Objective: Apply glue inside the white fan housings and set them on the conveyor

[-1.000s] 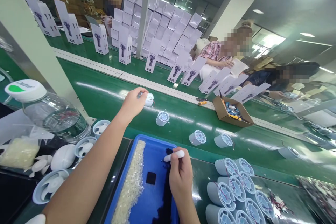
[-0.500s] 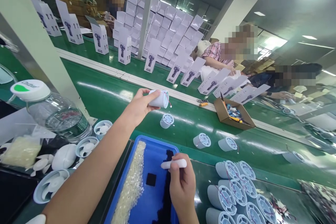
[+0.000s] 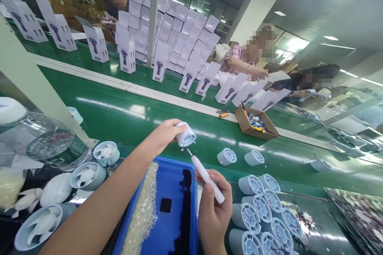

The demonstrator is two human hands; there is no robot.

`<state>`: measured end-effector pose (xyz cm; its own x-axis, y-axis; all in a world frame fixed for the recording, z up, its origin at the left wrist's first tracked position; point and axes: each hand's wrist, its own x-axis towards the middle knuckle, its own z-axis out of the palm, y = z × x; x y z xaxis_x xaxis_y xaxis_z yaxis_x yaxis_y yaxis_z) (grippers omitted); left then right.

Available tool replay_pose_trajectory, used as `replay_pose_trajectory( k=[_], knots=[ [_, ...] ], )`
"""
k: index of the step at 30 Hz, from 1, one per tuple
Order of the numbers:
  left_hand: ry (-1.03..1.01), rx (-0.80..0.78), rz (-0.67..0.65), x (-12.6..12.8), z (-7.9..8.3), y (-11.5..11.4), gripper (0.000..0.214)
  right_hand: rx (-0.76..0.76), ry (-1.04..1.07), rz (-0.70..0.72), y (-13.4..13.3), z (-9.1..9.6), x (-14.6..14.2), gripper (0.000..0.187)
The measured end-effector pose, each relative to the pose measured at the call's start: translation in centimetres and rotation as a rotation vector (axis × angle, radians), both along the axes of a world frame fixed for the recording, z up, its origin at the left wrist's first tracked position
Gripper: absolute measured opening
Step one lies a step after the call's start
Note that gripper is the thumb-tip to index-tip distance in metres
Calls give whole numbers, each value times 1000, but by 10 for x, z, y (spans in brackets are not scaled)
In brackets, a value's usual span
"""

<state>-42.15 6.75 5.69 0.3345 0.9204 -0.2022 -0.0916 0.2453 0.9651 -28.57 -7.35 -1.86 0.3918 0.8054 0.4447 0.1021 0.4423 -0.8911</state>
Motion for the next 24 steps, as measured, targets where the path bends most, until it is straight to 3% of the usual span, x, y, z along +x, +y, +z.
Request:
replay_pose_trajectory(
  k=[19, 21, 24],
  knots=[
    [184, 66, -143, 6, 0, -10, 32, -120, 30, 6, 2, -2, -1, 25],
    [203, 95, -97, 12, 4, -16, 27, -174, -33, -57, 3, -1, -1, 27],
    [170, 168, 118, 25, 14, -29, 22, -283, -127, -125, 4, 0, -2, 29]
  ],
)
